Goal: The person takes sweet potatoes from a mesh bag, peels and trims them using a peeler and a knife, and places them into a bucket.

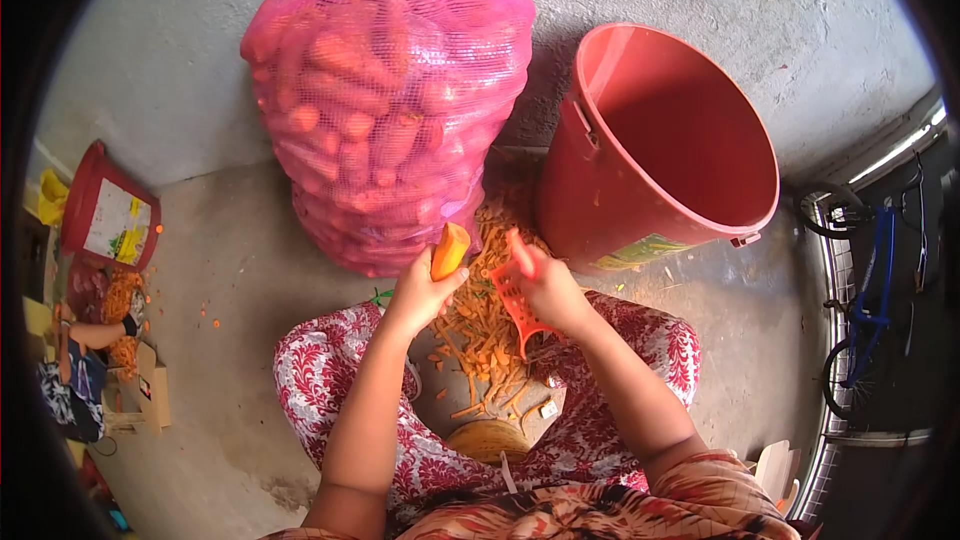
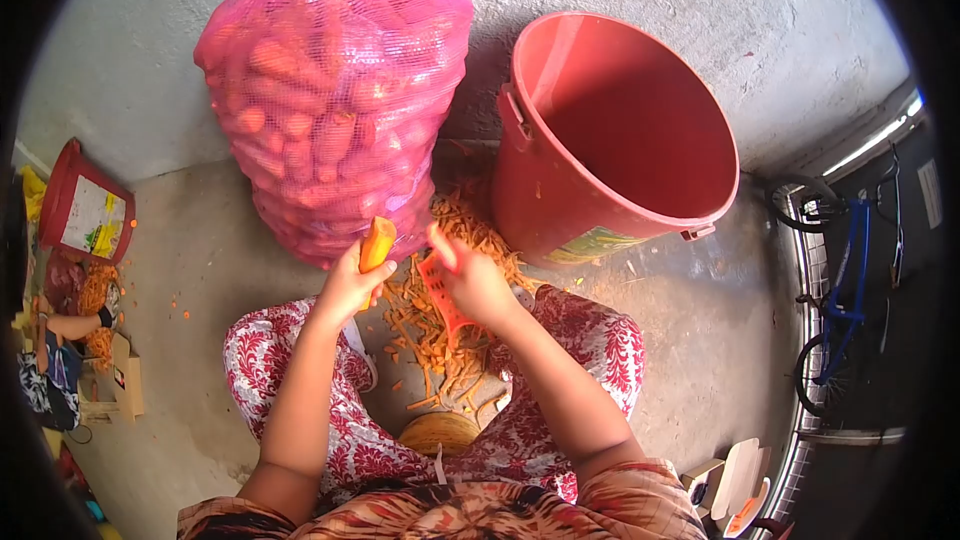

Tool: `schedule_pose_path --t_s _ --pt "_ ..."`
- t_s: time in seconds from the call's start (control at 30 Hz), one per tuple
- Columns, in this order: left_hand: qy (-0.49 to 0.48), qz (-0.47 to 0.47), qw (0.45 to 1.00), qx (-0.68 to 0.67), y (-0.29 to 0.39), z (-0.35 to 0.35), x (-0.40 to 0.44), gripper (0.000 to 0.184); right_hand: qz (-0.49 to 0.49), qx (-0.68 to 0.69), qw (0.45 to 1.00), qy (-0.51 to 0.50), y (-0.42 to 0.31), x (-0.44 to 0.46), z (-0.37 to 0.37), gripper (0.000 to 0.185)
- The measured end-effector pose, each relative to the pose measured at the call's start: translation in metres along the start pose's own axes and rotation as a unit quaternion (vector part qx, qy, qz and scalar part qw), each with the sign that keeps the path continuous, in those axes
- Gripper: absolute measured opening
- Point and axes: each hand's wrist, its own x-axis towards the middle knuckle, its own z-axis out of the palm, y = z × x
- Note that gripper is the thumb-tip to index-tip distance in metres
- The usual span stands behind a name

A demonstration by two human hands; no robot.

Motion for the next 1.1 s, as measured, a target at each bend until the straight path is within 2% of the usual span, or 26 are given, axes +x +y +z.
schedule_pose_path --t_s 0.1,0.17,0.27,0.37,0.47,0.67,0.77,0.97,1.07,1.1 --pt "-0.002 -0.003 1.0 -0.01 0.002 -0.002 -0.001 0.021 0.023 -0.207 0.975 -0.08 -0.012 -0.008 0.0 0.018" --pt "0.002 -0.012 0.999 0.036 0.004 -0.002 -0.003 0.02 -0.009 -0.182 0.979 -0.089 0.002 -0.007 0.006 0.018" --pt "0.041 0.044 0.993 0.104 0.001 0.0 -0.003 0.019 -0.028 -0.167 0.981 -0.097 0.006 -0.006 0.007 0.017" --pt "0.036 0.093 0.987 0.128 -0.01 -0.003 0.003 0.024 -0.037 -0.154 0.982 -0.102 0.007 -0.006 0.007 0.017" --pt "0.063 0.069 0.981 0.169 -0.006 -0.003 0.002 0.027 -0.041 -0.156 0.981 -0.107 0.005 -0.005 0.007 0.017" --pt "0.05 0.05 0.981 0.183 0.002 -0.002 -0.001 0.027 -0.051 -0.142 0.982 -0.112 0.003 -0.006 0.007 0.017" --pt "0.052 0.138 0.966 0.211 0.008 0.0 -0.005 0.027 -0.06 -0.136 0.982 -0.117 0.006 -0.007 0.008 0.018" --pt "0.104 0.128 0.925 0.342 0.019 0.0 -0.011 0.026 -0.047 -0.157 0.98 -0.116 0.008 -0.007 0.009 0.017" --pt "0.109 0.171 0.901 0.384 0.021 -0.004 -0.015 0.026 -0.051 -0.153 0.979 -0.122 0.016 -0.006 0.01 0.017" --pt "0.089 0.162 0.908 0.375 0.021 -0.004 -0.015 0.026 -0.047 -0.149 0.98 -0.12 0.018 -0.006 0.01 0.017"
